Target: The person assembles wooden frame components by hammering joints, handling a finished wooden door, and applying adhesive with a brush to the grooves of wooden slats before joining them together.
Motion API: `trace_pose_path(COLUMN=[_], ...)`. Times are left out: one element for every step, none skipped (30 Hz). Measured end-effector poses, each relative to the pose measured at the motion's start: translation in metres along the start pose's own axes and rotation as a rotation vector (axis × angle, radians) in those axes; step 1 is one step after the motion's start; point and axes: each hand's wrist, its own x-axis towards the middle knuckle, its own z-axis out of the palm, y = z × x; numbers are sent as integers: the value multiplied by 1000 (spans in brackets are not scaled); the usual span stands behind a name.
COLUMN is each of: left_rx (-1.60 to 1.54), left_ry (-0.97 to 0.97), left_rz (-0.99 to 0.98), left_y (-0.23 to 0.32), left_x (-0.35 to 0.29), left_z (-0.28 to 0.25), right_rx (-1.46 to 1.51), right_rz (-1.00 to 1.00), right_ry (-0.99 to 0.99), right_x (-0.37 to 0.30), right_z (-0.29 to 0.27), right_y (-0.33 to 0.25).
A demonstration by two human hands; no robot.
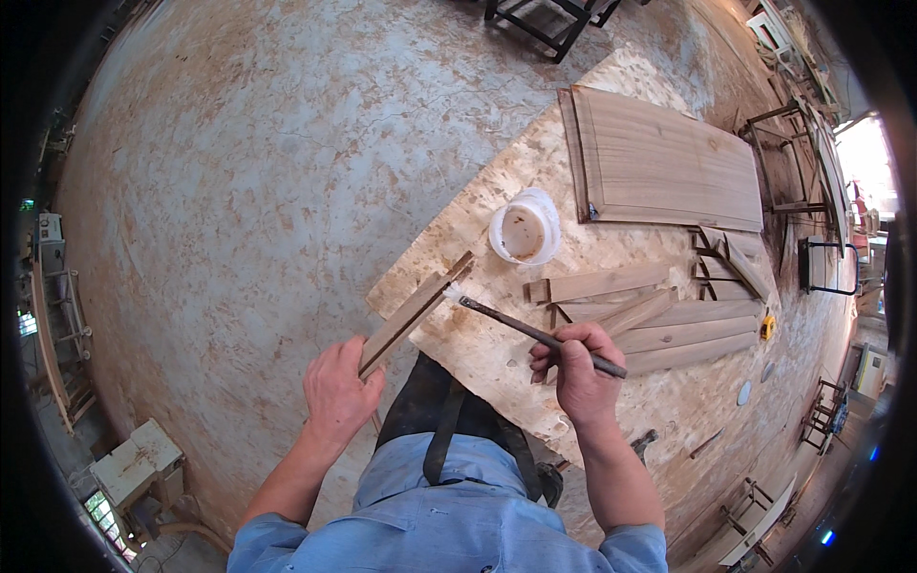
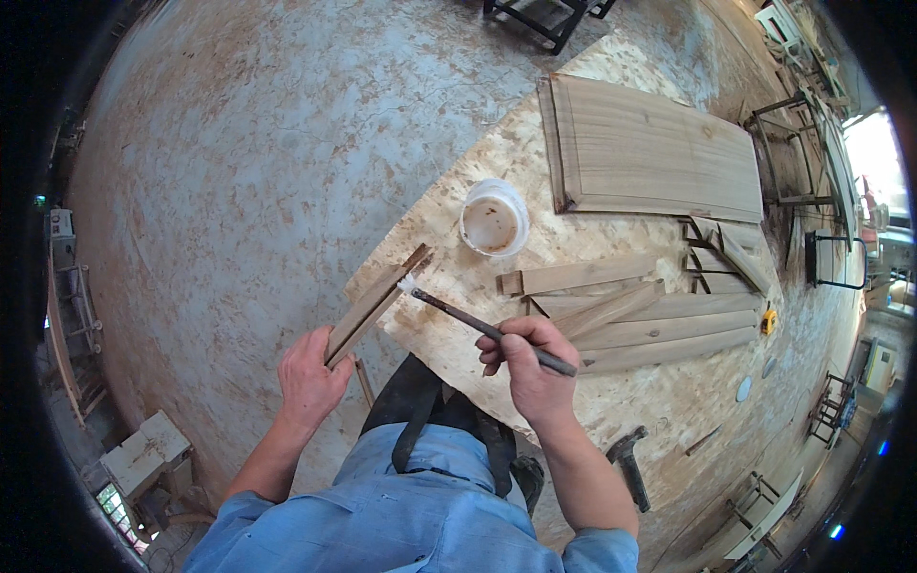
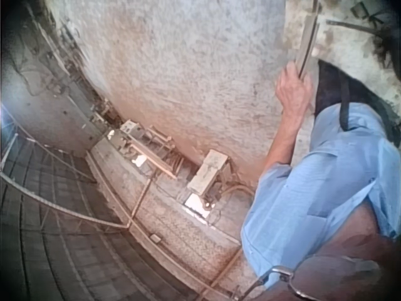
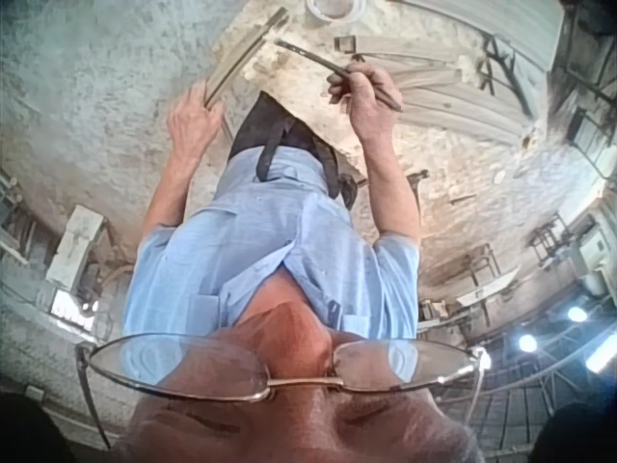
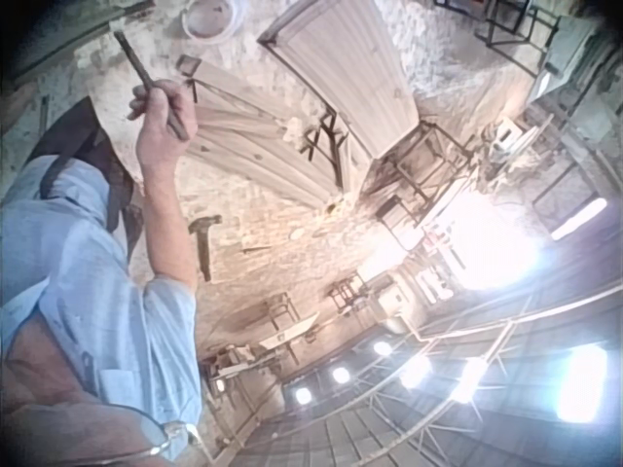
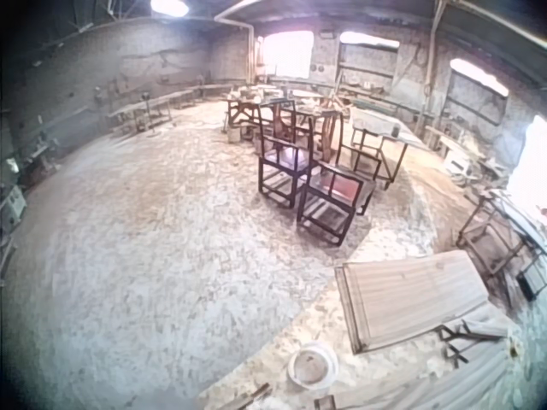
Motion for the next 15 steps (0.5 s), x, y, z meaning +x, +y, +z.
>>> trace_pose_path(left_rx=[2,4,-1,-5,-9,-8,-8,-7,-11,-15,-20,-15,-10,-5,-7], left_ry=[5,9,9,9,9,9,8,8,20,32,44,32,21,9,9], left_rz=[7,14,13,12,12,13,15,16,17,17,17,24,32,39,35], left_y=[-1,-2,-1,-1,0,0,0,0,0,-1,-1,-1,-2,-2,-1], left_x=[0,0,0,0,0,0,0,1,1,0,0,1,0,0,1], left_z=[0,0,0,-1,-2,-3,-4,-4,-4,-2,-1,-1,-1,-1,-1], right_rx=[62,48,48,47,46,48,89,131,173,194,189,183,176,124,88], right_rz=[22,15,57,99,141,147,130,114,98,62,78,91,105,152,149], right_ry=[12,17,50,84,117,155,159,163,168,136,132,131,131,159,167], right_x=[0,3,5,9,12,16,16,15,13,12,11,11,10,13,15], right_z=[-3,-4,-5,-7,-8,-10,-12,-14,-15,-13,-11,-8,-6,-3,-5], right_y=[1,1,3,5,7,8,7,6,5,5,5,6,6,6,8])
